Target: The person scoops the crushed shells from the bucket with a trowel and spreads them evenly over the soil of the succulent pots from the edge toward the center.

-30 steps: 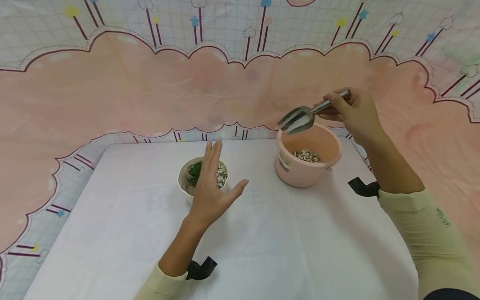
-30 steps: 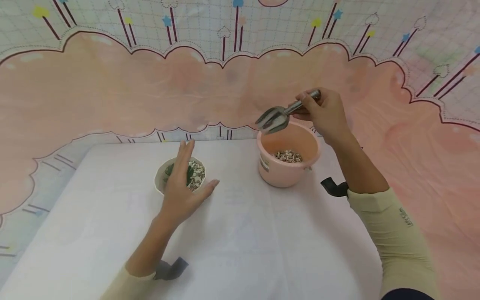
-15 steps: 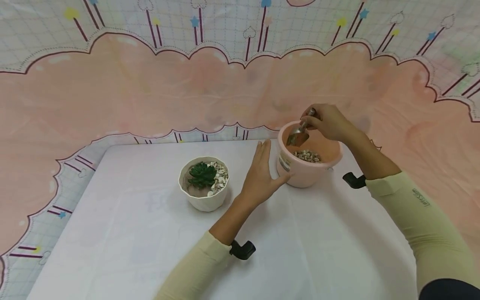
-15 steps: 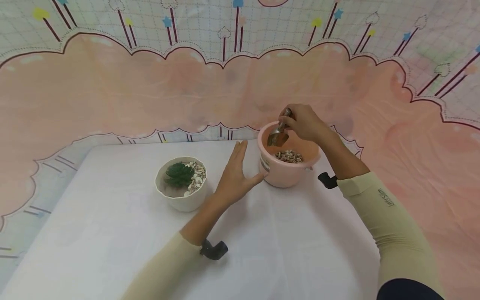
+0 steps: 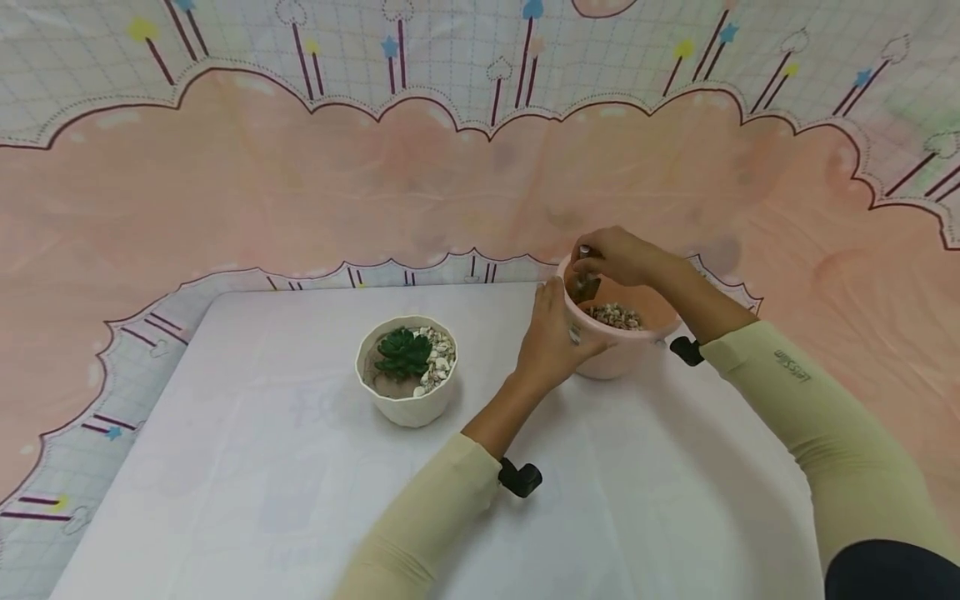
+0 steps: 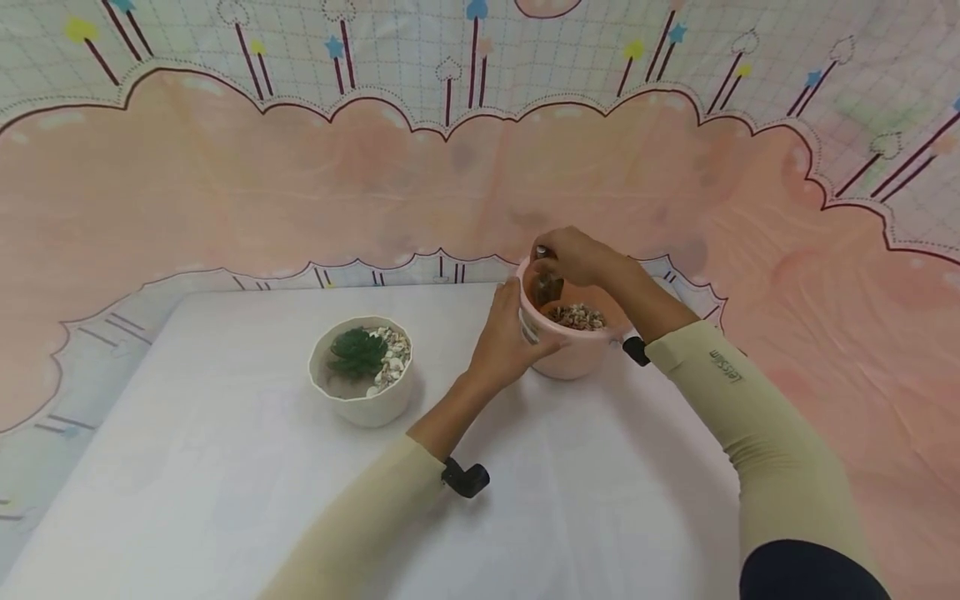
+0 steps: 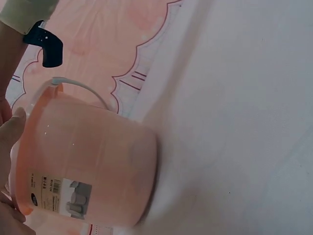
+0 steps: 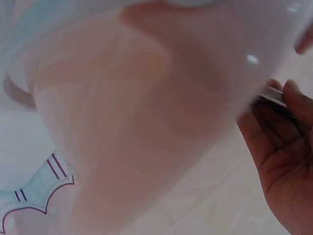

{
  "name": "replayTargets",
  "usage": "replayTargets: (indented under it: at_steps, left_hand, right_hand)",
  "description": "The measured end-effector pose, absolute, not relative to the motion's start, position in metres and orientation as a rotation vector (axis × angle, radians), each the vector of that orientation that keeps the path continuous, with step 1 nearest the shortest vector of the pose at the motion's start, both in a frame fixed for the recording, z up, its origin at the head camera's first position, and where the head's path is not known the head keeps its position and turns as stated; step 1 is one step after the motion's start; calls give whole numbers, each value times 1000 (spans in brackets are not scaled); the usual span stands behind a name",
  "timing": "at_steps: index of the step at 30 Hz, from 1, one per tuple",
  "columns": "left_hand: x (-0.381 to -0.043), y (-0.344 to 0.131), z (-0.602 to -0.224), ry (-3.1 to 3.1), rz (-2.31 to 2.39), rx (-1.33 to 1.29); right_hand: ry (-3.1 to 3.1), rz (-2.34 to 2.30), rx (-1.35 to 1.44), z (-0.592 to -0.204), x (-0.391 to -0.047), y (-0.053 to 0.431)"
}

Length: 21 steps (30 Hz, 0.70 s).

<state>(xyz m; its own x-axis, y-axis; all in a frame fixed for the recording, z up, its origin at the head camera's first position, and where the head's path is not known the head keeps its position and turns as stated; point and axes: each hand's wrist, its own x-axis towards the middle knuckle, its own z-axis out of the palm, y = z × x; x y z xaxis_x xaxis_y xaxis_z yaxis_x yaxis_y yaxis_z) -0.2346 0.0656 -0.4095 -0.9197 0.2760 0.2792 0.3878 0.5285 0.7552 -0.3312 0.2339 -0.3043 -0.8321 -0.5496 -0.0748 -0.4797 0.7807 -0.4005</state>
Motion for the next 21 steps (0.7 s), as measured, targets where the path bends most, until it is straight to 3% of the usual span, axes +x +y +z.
replayTargets:
  at_steps: [8, 21]
  left_hand:
    - [-234, 71, -412, -2668, -1292, -513]
    - [-232, 72, -412, -2645, -1253, -507]
  right_hand:
    - [2698, -374, -948, -316, -335, 231]
    - [2716, -281, -795, -307, -342, 252]
